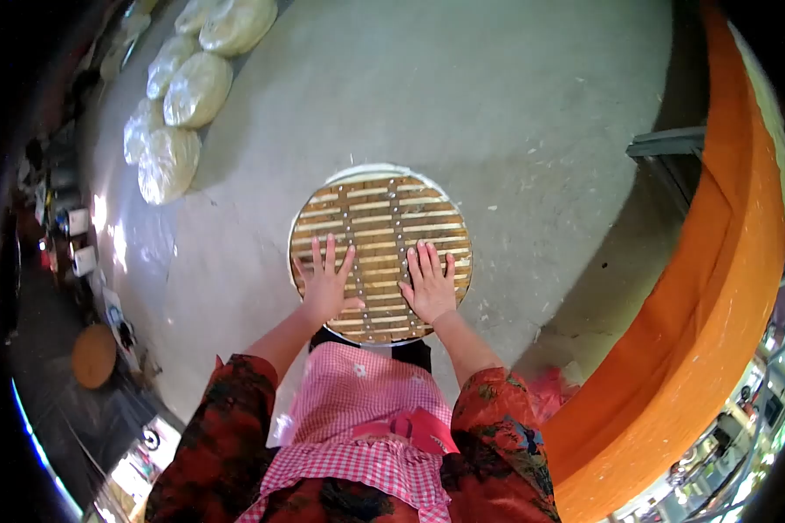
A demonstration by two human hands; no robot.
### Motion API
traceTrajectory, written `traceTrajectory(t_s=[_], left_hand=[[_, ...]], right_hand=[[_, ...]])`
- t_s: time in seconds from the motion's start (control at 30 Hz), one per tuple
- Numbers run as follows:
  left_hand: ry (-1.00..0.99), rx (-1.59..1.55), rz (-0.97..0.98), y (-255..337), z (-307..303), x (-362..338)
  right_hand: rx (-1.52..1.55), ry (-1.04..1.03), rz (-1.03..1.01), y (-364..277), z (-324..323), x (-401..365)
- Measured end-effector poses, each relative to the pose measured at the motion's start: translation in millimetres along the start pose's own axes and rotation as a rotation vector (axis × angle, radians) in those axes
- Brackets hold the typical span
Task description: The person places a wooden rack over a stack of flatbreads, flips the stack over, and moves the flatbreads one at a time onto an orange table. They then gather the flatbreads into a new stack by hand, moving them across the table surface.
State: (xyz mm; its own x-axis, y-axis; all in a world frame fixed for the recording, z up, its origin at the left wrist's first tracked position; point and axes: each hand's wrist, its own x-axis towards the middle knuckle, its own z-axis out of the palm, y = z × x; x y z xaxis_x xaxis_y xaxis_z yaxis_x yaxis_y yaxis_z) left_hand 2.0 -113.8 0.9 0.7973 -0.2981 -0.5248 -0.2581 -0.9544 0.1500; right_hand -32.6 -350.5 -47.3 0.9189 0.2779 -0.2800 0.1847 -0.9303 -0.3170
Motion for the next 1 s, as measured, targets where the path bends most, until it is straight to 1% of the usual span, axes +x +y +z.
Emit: traceTrajectory(t_s=[0.03,0.07,0.1,0.13,0.17,0.2,0.23,0.27,0.3,0.33,0.37,0.4,0.43,0.47,0.5,0.53,0.57,0.6,0.63,0.67,0.7,0.73,0.77,0.83,0.87,0.93,1.0], left_hand=[[-0.001,0.008,-0.002,4,-4,-2],[-0.054,-0.004,-0.028,8,-13,-2],[-0.012,-0.065,-0.005,5,-4,-6],[0.033,-0.133,0.043,0,7,-8],[0.038,-0.118,0.049,7,-4,-12],[-0.051,-0.079,-0.005,14,-13,-14],[-0.066,-0.035,-0.018,16,-14,-15],[0.052,-0.094,0.073,3,4,-18],[-0.072,-0.087,0.010,7,-5,-17],[-0.111,-0.103,-0.017,13,-10,-20],[-0.168,0.005,-0.066,19,-10,-18],[-0.215,0.041,-0.123,32,-19,-14],[-0.281,0.088,-0.193,40,-25,-18],[-0.294,0.071,-0.220,45,-26,-24],[-0.309,0.055,-0.253,48,-28,-26],[-0.311,0.033,-0.284,53,-29,-23],[-0.357,0.034,-0.329,50,-20,-16],[-0.237,0.127,-0.326,104,-101,-65],[0.019,-0.200,-0.059,89,-84,-76],[-0.050,-0.161,-0.144,105,-94,-84],[-0.221,-0.093,-0.242,133,-132,-98],[-0.013,-0.114,-0.077,101,-78,-77],[0.034,-0.134,-0.060,111,-74,-67],[0.060,-0.216,-0.056,170,-100,-26],[0.066,-0.272,-0.047,200,-112,-1],[0.045,-0.391,-0.022,254,-138,50],[0.002,-0.518,0.011,301,-160,95]], right_hand=[[0.002,0.002,0.003,1,-3,-1],[0.013,-0.025,0.017,-2,-8,-1],[0.017,-0.104,0.018,-2,-13,-2],[0.074,-0.105,0.029,-5,-20,-5],[0.084,-0.086,-0.002,-2,-18,-9],[0.109,-0.022,-0.010,-1,-15,-12],[0.126,-0.084,-0.011,-3,-32,-13],[0.039,-0.035,-0.022,-3,-18,-15],[0.108,-0.198,-0.030,-7,-69,-16],[0.142,-0.210,-0.028,0,-59,-15],[0.296,-0.129,0.089,0,-64,-21],[0.349,-0.036,0.092,7,-71,-32],[0.310,0.054,0.046,14,-86,-52],[0.280,0.118,-0.017,23,-104,-78],[0.443,0.148,-0.034,36,-109,-105],[0.594,0.187,-0.063,55,-115,-133],[0.524,0.119,0.001,77,-135,-167],[0.453,0.049,0.066,100,-157,-203],[0.503,0.075,0.148,128,-172,-232],[0.424,0.177,0.195,169,-170,-259],[0.354,0.282,0.242,211,-169,-281],[0.308,0.347,0.325,238,-196,-301],[0.261,0.416,0.411,269,-233,-318],[0.078,0.616,0.487,349,-254,-338],[-0.001,0.681,0.580,374,-269,-342],[-0.165,0.767,0.742,414,-303,-352],[-0.127,0.771,0.789,450,-328,-344]])
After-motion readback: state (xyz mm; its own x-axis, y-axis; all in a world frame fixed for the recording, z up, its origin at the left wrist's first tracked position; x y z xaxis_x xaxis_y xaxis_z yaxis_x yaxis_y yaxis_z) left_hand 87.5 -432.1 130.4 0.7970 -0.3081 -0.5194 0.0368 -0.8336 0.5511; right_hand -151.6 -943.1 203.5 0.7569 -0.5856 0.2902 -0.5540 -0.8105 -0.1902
